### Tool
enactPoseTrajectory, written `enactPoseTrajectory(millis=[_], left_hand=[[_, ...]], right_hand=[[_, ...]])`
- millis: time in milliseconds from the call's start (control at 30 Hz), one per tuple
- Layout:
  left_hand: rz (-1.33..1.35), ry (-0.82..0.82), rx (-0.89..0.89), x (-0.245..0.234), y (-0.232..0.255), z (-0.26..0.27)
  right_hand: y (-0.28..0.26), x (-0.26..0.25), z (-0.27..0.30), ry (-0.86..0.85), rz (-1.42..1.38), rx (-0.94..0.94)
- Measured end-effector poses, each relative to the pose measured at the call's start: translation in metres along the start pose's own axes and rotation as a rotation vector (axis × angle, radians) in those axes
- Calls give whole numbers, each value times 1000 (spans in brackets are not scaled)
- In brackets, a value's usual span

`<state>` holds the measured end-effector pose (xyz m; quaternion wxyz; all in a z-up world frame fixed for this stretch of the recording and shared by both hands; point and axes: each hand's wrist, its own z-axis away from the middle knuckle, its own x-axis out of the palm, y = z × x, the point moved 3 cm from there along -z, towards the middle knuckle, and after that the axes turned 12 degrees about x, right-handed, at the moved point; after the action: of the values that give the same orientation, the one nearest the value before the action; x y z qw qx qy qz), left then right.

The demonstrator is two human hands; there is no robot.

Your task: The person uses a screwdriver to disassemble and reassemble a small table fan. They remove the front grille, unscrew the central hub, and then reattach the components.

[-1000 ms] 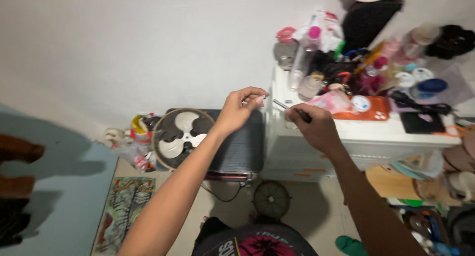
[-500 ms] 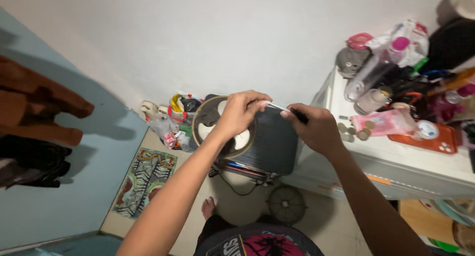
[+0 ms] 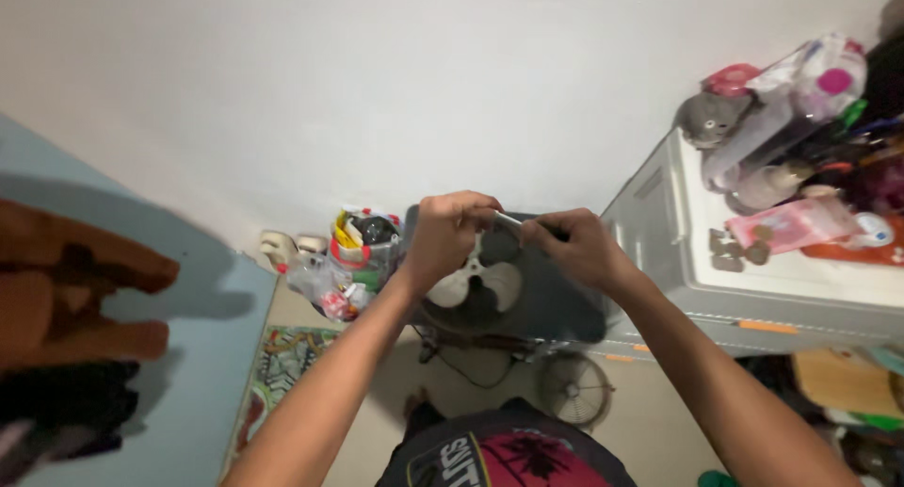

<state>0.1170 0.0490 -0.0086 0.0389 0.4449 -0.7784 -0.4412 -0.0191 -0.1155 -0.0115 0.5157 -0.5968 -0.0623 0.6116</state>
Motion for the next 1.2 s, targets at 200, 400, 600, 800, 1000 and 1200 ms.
enactPoseTrajectory(millis=[200, 400, 600, 800, 1000, 1200], left_hand=[[71, -89, -131, -36, -103, 17], [-319, -1, -297, -25, -282, 105], [603, -130, -958, 31, -361, 165], [565, -104, -1038, 43, -353, 165], [90, -47, -1077, 30, -333, 163], [-123, 0, -968, 24, -300, 156]], right_hand=[[-31, 34, -29, 153, 26, -232], [33, 58, -37, 138, 49, 297], [131, 107, -50, 102, 272, 516], [167, 140, -72, 15, 312, 692], [180, 161, -88, 107, 349, 675], [213, 176, -94, -21, 256, 696]])
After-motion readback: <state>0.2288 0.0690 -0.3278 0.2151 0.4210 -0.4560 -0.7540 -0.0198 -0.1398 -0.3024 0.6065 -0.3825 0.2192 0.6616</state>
